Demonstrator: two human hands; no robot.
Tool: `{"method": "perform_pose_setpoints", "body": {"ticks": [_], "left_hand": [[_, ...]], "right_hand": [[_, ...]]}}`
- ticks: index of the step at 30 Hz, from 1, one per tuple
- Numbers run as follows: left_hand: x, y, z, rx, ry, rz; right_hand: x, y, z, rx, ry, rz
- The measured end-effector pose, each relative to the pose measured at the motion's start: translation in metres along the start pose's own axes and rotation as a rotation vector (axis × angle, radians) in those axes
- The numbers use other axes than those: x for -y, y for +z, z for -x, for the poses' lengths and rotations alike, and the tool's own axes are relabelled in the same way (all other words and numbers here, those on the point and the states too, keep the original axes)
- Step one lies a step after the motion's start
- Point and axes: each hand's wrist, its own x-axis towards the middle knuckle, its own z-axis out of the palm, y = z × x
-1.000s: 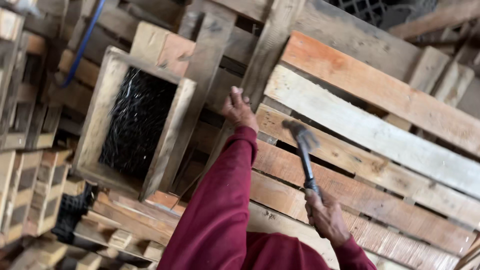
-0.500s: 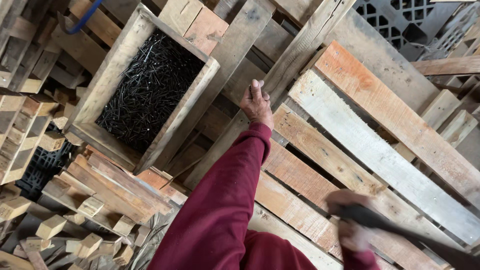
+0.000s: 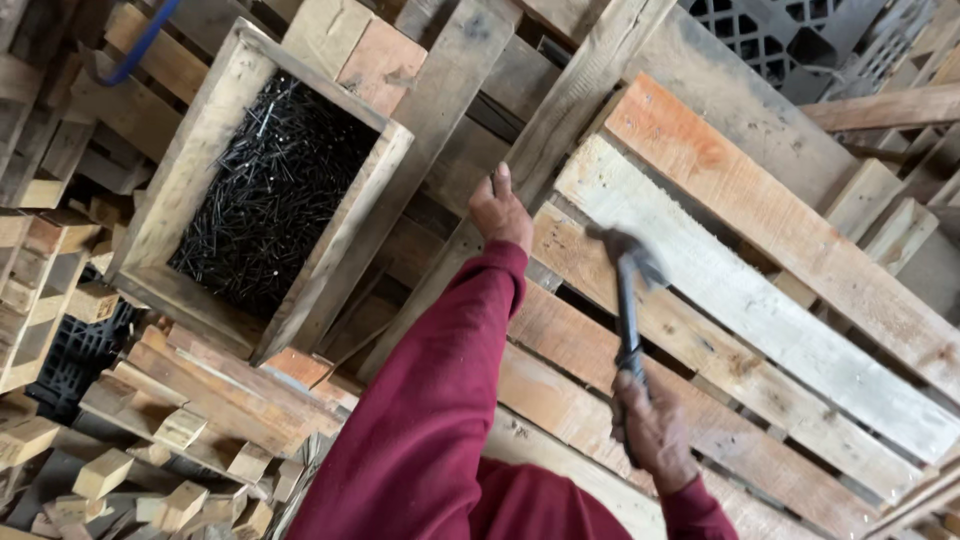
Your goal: The person aligns wooden planks on a pallet frame, retrieves nails from a nearby box, and uses a hammer to drive nails into the planks to secure them. The person repeatedly picks up nails and hammers them into place along the length of the pallet.
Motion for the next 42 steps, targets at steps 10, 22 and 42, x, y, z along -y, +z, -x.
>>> {"method": "perform_pose_setpoints", "body": {"ticks": [10, 22, 42], "left_hand": [[-0.014, 0.001, 0.0, -0.133, 0.056, -0.067], [-0.012, -0.002, 0.001, -0.082, -0.018, -0.084], [-0.024, -0.01, 0.006, -0.065, -0.139, -0.095]], "right_hand": [[0.203, -0.039, 0.051, 0.185, -0.75, 0.15], [0.148, -0.096, 0.024, 0.052, -1.001, -0.092], [0.123, -0.001, -0.005, -0.005, -0.458, 0.174]]}}
